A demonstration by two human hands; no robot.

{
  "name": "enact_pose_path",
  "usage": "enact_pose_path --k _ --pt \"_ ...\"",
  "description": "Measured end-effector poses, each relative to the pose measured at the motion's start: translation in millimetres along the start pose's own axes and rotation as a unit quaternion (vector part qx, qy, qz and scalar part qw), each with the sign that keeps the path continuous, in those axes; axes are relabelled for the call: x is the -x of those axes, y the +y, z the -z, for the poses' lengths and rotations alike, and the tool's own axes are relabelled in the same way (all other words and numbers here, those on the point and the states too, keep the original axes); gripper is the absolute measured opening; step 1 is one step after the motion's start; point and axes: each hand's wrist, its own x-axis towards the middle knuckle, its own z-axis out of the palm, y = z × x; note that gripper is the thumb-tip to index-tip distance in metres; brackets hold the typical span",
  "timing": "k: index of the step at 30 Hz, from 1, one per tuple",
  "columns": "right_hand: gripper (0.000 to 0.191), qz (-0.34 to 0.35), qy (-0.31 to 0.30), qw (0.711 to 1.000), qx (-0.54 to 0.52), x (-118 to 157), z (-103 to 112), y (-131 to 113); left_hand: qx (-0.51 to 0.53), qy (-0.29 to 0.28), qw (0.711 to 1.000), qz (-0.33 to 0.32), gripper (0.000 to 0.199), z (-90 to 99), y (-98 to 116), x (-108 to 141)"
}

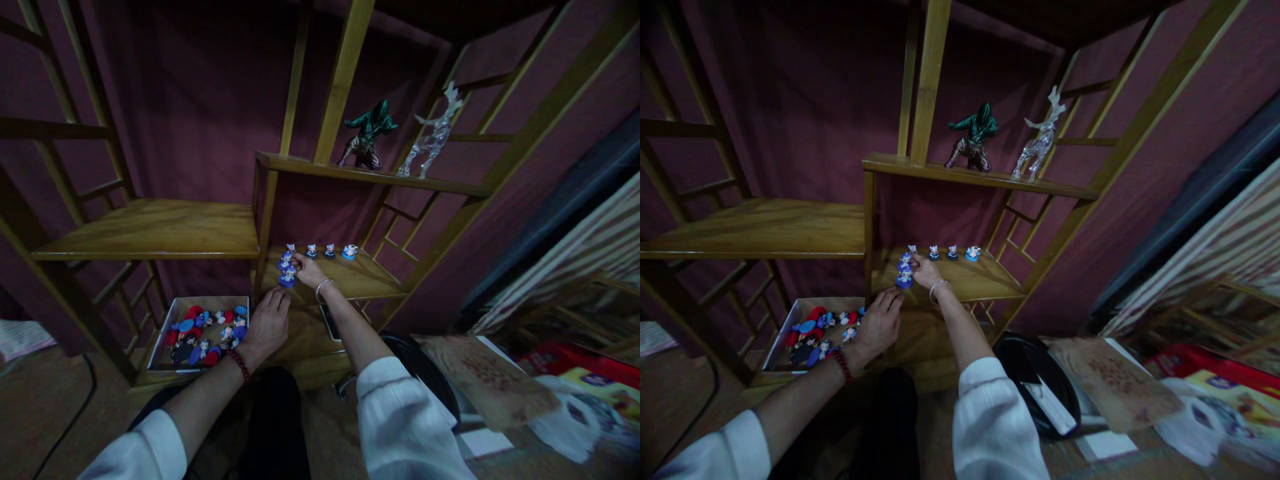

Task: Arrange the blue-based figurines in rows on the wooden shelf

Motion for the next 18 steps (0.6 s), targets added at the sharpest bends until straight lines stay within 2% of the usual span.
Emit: enact_pose_path --k 2,10,15,18 --pt "0.039 0.023 -0.015 0.999 -0.037 -0.5 -0.1 2.4 -0.008 0.0 1.0 -0.001 0.036 -0.7 0.0 0.0" --pt "0.04 0.02 -0.011 1.0 -0.012 -1.2 0.1 6.0 -0.016 0.008 1.0 -0.005 0.035 -0.6 0.4 0.0" --pt "0.032 -0.02 0.049 0.997 -0.048 -1.7 1.9 10.3 -0.013 0.008 1.0 -0.002 0.035 -0.6 0.6 0.1" --pt "0.031 -0.06 0.078 0.995 -0.024 -3.1 4.0 14.1 -0.015 0.011 1.0 0.001 0.034 -2.2 0.3 0.4"
